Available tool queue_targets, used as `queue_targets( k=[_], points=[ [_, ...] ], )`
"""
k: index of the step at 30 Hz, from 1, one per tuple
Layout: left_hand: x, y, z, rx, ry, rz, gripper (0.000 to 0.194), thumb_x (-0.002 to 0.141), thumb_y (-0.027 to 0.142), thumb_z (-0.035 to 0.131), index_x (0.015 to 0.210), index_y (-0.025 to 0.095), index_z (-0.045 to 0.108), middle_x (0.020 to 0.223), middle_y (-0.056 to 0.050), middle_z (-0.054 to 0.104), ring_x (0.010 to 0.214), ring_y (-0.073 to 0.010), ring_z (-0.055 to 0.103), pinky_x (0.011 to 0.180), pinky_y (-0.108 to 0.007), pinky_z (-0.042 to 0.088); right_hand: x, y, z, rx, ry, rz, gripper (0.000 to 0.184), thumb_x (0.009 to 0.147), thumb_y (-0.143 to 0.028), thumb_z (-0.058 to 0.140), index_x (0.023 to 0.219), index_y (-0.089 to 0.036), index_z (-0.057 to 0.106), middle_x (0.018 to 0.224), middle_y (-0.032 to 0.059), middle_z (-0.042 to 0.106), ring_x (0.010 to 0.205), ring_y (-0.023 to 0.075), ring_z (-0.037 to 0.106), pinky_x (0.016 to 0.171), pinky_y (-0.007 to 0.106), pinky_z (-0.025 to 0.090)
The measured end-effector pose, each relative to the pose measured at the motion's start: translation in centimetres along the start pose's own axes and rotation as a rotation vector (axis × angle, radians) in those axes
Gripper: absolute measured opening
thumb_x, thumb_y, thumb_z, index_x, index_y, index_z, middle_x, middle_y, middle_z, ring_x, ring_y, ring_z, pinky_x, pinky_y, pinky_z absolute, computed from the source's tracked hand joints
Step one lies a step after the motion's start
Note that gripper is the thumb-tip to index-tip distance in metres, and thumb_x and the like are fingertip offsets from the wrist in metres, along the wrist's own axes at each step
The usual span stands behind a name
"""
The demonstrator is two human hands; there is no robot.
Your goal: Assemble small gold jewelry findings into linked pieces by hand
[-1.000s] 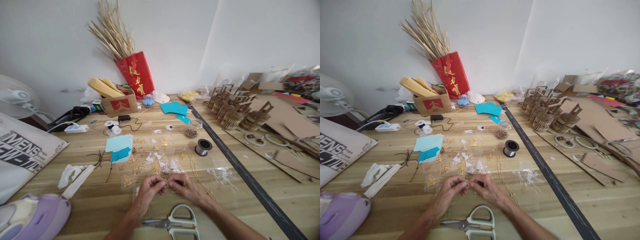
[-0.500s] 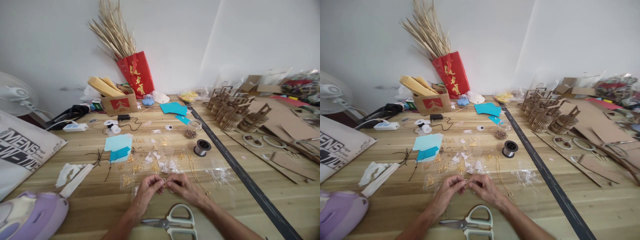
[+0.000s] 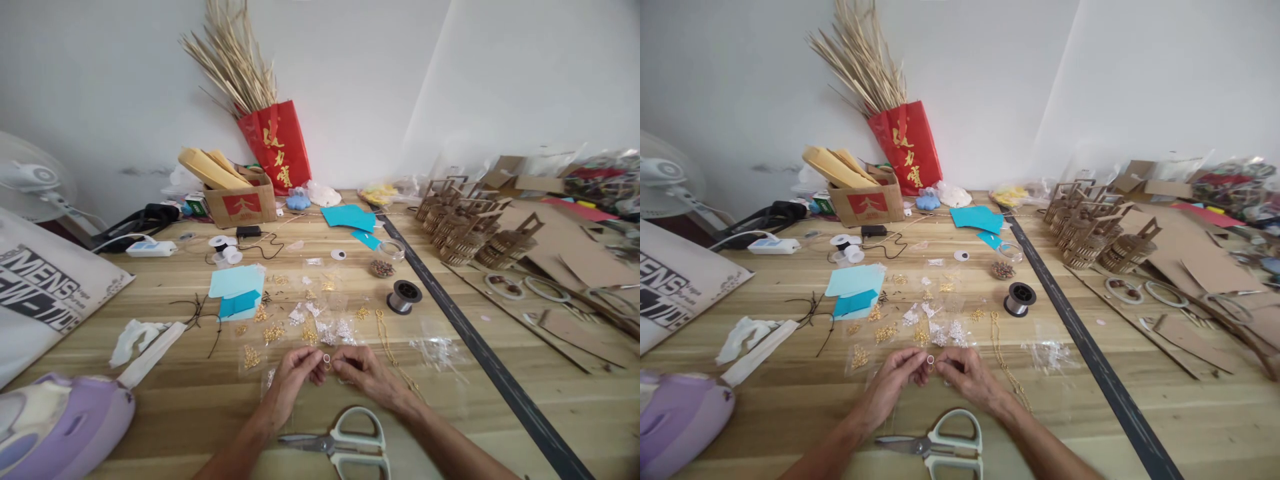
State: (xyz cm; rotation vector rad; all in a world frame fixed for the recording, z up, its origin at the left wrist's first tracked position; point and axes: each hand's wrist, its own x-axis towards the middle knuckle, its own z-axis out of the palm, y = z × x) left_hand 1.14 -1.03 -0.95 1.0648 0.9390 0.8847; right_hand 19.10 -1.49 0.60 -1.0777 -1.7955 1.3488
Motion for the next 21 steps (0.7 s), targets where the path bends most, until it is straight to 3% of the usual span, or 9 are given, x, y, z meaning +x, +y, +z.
queue_targets(
  k=[21],
  points=[
    [-0.08,-0.15,-0.21,-0.115,-0.004,-0.037,0.035,0.080,0.045,0.060,0.084,0.012,0.070,0.071,-0.006,0.066,0.068,-0.0169,0.058,0.063,-0.027,0.045,-0.03,-0.15,-0.15,0.021,0.032,0.030,0.036,0.087,-0.046,0.050,0.073,-0.015,0.059,0.064,-0.0017,0.049,0.059,0.0112,0.040,0.055,0.023,0.031]
  ],
)
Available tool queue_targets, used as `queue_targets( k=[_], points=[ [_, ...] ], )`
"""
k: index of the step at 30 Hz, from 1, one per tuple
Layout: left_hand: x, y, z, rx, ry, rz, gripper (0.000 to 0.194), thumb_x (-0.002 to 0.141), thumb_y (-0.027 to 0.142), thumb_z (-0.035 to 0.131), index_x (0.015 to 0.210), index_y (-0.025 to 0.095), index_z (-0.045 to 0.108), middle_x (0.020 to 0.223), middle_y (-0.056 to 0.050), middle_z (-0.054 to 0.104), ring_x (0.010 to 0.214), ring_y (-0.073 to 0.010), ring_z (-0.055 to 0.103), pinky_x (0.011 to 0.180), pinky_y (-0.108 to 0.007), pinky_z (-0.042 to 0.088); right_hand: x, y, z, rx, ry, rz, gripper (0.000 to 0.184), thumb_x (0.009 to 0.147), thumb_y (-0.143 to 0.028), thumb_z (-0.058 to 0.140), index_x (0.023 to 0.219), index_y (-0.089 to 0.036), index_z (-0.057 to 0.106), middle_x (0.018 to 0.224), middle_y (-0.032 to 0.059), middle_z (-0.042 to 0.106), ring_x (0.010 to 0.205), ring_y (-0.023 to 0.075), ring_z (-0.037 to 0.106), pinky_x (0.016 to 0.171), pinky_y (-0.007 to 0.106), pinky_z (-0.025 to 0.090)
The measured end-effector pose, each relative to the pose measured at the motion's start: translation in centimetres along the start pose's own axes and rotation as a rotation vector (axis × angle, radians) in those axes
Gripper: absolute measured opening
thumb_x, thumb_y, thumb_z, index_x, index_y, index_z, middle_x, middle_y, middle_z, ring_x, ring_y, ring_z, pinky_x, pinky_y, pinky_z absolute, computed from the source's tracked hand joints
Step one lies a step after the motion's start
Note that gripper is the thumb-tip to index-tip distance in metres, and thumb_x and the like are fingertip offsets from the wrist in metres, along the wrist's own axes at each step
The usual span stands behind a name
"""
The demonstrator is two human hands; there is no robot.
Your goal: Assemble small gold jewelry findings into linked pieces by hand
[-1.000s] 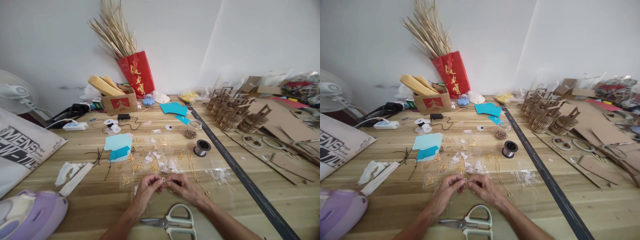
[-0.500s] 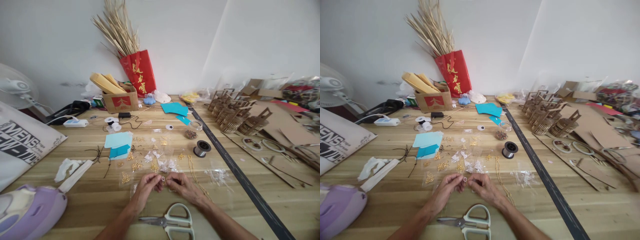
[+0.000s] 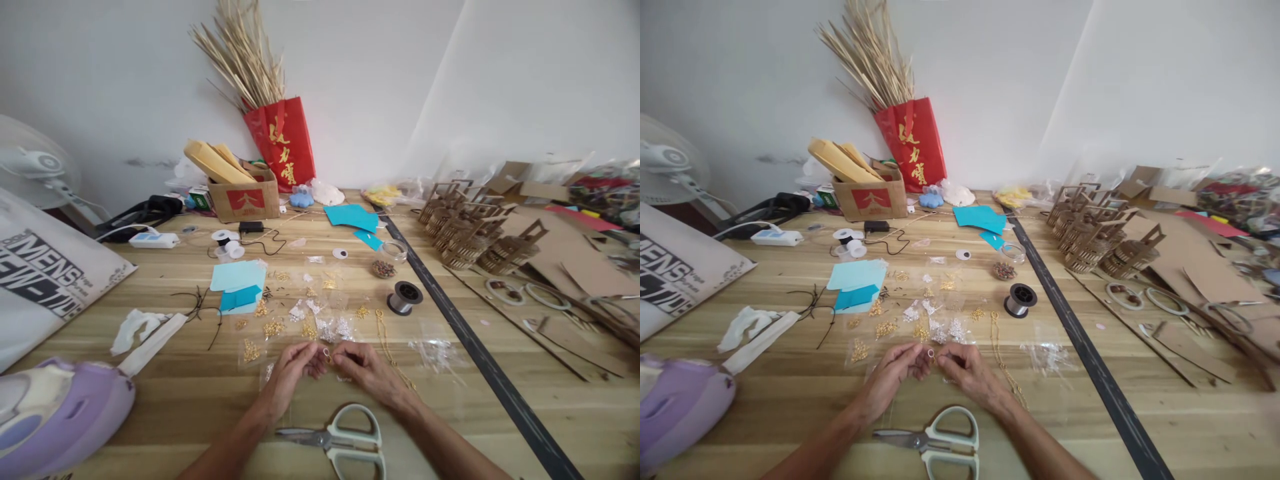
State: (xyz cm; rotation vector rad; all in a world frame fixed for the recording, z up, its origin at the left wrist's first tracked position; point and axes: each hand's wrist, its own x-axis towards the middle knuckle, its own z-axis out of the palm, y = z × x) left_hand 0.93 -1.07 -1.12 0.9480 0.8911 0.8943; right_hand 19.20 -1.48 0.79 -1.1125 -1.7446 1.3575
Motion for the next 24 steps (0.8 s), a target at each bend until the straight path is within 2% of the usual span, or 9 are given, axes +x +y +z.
queue_targets(
  k=[14,24],
  points=[
    [-0.12,0.08,0.07,0.017,0.033,0.008,0.030,0.078,0.042,0.063,0.085,0.013,0.068,0.076,-0.005,0.066,0.068,-0.0157,0.059,0.062,-0.026,0.044,0.01,-0.19,0.10,0.014,-0.018,0.004,0.039,0.088,-0.049,0.049,0.077,-0.014,0.061,0.064,-0.0010,0.050,0.060,0.0112,0.041,0.055,0.023,0.032],
    [-0.10,0.83,0.45,0.106,-0.010,0.061,0.027,0.075,0.040,0.065,0.071,0.013,0.064,0.062,-0.001,0.060,0.060,-0.0134,0.053,0.060,-0.025,0.042,-0.10,-0.04,0.33,-0.013,-0.014,0.033,0.038,0.088,-0.047,0.050,0.076,-0.013,0.063,0.061,-0.0018,0.047,0.056,0.0102,0.038,0.051,0.022,0.029]
  ],
)
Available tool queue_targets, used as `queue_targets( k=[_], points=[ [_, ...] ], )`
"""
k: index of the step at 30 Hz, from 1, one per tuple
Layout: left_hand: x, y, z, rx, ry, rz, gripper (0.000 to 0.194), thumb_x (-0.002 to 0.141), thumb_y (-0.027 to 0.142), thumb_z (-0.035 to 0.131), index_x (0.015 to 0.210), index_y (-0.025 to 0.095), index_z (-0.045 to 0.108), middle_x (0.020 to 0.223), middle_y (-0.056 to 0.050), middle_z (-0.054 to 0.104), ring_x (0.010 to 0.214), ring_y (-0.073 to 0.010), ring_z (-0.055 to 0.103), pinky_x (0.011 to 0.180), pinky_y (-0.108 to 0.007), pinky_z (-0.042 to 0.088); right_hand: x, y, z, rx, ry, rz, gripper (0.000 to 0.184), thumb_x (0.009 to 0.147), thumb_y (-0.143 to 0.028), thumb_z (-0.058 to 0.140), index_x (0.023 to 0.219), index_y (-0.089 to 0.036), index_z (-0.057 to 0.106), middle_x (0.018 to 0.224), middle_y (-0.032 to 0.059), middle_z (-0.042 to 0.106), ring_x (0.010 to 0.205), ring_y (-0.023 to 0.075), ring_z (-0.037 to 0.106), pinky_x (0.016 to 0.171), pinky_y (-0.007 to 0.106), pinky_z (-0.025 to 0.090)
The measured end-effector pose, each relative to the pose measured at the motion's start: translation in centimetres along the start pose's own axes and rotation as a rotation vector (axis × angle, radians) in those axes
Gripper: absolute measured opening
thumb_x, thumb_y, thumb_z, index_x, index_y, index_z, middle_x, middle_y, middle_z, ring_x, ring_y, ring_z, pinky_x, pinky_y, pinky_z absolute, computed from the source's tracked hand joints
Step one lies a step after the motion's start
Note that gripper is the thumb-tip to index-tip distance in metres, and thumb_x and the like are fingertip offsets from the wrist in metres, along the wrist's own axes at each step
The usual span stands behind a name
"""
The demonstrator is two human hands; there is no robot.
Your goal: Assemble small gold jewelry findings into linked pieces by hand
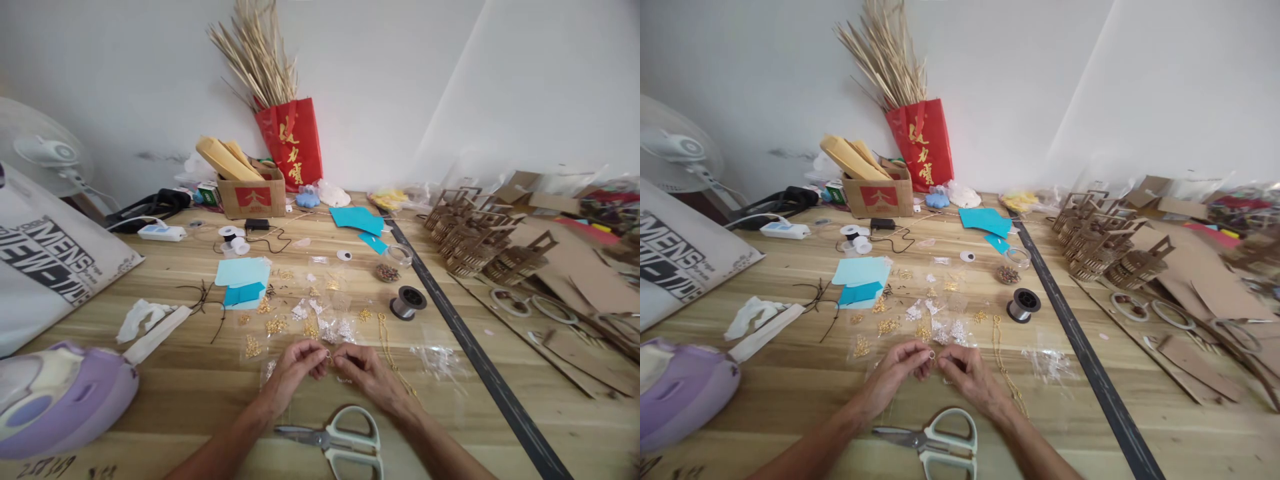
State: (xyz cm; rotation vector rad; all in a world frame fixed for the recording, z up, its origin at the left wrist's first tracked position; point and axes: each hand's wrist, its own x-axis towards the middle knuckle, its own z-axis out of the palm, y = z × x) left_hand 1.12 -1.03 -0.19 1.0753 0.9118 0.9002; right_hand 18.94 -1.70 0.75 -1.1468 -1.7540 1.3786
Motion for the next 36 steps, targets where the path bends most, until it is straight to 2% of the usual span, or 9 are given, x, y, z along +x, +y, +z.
queue_targets(
  k=[6,16,28,36],
  points=[
    [-0.1,0.5,0.2,0.040,0.028,0.008,0.026,0.070,0.038,0.068,0.062,0.015,0.062,0.056,0.001,0.057,0.057,-0.0129,0.051,0.058,-0.024,0.041,0.0,-0.2,0.1,-0.034,0.001,0.015,0.039,0.086,-0.049,0.050,0.075,-0.014,0.064,0.060,-0.0019,0.047,0.055,0.0107,0.038,0.051,0.022,0.029],
    [-0.1,0.6,0.3,-0.006,0.062,-0.024,0.024,0.063,0.035,0.073,0.062,0.014,0.063,0.057,0.001,0.056,0.056,-0.0123,0.050,0.057,-0.024,0.040,-0.1,-0.4,0.0,-0.055,0.003,0.026,0.039,0.086,-0.049,0.050,0.075,-0.014,0.063,0.060,-0.0021,0.046,0.055,0.0110,0.038,0.051,0.022,0.029],
    [-0.1,-0.1,-0.1,0.009,0.016,0.012,0.022,0.073,0.035,0.067,0.065,0.014,0.065,0.059,0.000,0.059,0.058,-0.0130,0.052,0.060,-0.025,0.042,-0.1,-0.3,0.1,-0.032,-0.002,0.024,0.038,0.086,-0.049,0.050,0.076,-0.014,0.063,0.062,-0.0011,0.048,0.056,0.0115,0.038,0.052,0.023,0.029],
    [-0.1,-0.9,-0.2,-0.043,0.023,0.006,0.029,0.080,0.039,0.060,0.072,0.012,0.066,0.063,-0.003,0.063,0.061,-0.0145,0.056,0.061,-0.026,0.042,0.0,-0.2,0.1,-0.032,-0.006,0.017,0.037,0.087,-0.048,0.049,0.075,-0.015,0.062,0.063,-0.0010,0.049,0.058,0.0122,0.041,0.054,0.023,0.031]
  ],
)
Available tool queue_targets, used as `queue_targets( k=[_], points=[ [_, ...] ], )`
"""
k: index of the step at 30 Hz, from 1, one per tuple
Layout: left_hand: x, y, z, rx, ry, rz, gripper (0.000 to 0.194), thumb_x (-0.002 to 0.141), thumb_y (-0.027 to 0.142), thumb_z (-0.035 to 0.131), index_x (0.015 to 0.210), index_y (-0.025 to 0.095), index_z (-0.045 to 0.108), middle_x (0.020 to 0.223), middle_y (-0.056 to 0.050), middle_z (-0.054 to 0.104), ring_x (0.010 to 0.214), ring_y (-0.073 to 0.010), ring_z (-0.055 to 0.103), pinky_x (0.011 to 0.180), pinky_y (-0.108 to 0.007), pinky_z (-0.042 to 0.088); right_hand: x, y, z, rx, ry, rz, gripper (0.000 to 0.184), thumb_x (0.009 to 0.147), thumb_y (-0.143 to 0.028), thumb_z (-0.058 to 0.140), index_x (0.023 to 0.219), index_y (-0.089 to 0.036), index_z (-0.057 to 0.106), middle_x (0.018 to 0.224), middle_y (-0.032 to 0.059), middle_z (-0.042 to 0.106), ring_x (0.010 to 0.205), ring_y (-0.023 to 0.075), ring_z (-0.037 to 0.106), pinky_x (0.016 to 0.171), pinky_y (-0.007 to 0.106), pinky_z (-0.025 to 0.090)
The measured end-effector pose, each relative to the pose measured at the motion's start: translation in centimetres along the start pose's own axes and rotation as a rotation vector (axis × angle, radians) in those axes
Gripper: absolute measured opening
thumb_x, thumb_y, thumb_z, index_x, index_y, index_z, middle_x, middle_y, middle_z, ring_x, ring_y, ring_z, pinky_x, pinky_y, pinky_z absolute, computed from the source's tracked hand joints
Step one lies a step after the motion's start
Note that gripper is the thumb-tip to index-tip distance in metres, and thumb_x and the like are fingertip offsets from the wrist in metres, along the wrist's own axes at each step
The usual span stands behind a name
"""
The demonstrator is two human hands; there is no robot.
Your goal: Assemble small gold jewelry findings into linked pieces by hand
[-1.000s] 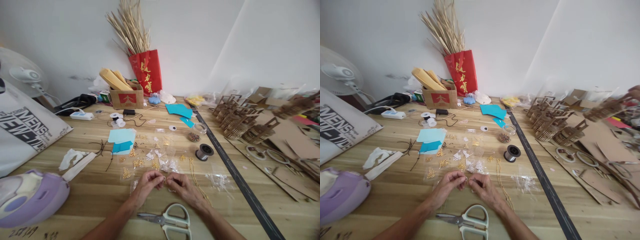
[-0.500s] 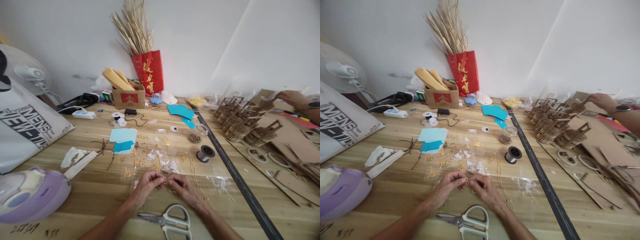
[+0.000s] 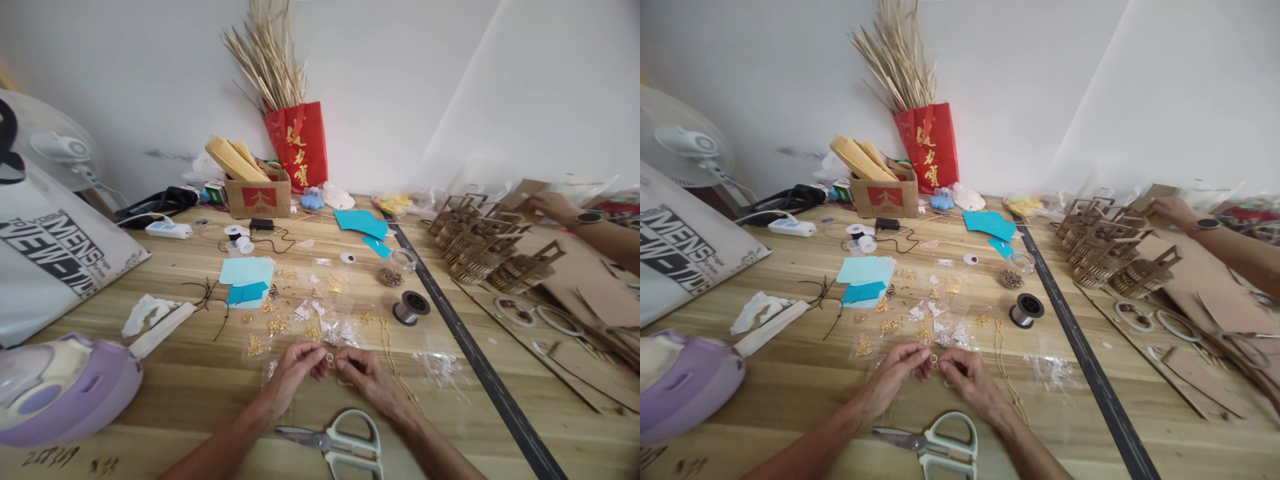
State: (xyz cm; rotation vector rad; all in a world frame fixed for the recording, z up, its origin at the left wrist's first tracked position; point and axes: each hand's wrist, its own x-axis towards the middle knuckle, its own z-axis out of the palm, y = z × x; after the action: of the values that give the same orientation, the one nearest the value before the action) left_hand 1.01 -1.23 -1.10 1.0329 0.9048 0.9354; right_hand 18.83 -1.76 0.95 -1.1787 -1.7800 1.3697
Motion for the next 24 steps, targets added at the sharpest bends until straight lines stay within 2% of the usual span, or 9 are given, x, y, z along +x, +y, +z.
queue_targets(
  k=[6,16,24],
  points=[
    [-0.07,-0.02,0.10,-0.023,0.024,-0.023,0.030,0.079,0.040,0.061,0.076,0.011,0.066,0.065,-0.004,0.064,0.063,-0.0149,0.057,0.061,-0.026,0.042,0.04,-0.22,-0.01,0.008,0.001,-0.001,0.037,0.087,-0.047,0.049,0.074,-0.014,0.061,0.063,-0.0008,0.049,0.059,0.0121,0.041,0.054,0.023,0.032],
    [0.15,0.84,0.21,0.045,-0.004,-0.002,0.025,0.071,0.036,0.068,0.067,0.012,0.065,0.058,-0.001,0.060,0.057,-0.0129,0.052,0.059,-0.025,0.042,-0.02,0.14,-0.05,-0.021,0.006,0.012,0.035,0.087,-0.044,0.050,0.073,-0.014,0.061,0.060,-0.0025,0.044,0.056,0.0110,0.037,0.051,0.022,0.028],
    [0.03,0.61,0.17,0.039,-0.020,0.007,0.023,0.075,0.034,0.065,0.068,0.012,0.064,0.061,-0.001,0.061,0.059,-0.0133,0.053,0.060,-0.025,0.042,0.01,0.55,-0.03,-0.002,0.023,-0.004,0.032,0.088,-0.042,0.050,0.074,-0.015,0.059,0.062,-0.0016,0.046,0.058,0.0116,0.039,0.053,0.022,0.030]
  ],
)
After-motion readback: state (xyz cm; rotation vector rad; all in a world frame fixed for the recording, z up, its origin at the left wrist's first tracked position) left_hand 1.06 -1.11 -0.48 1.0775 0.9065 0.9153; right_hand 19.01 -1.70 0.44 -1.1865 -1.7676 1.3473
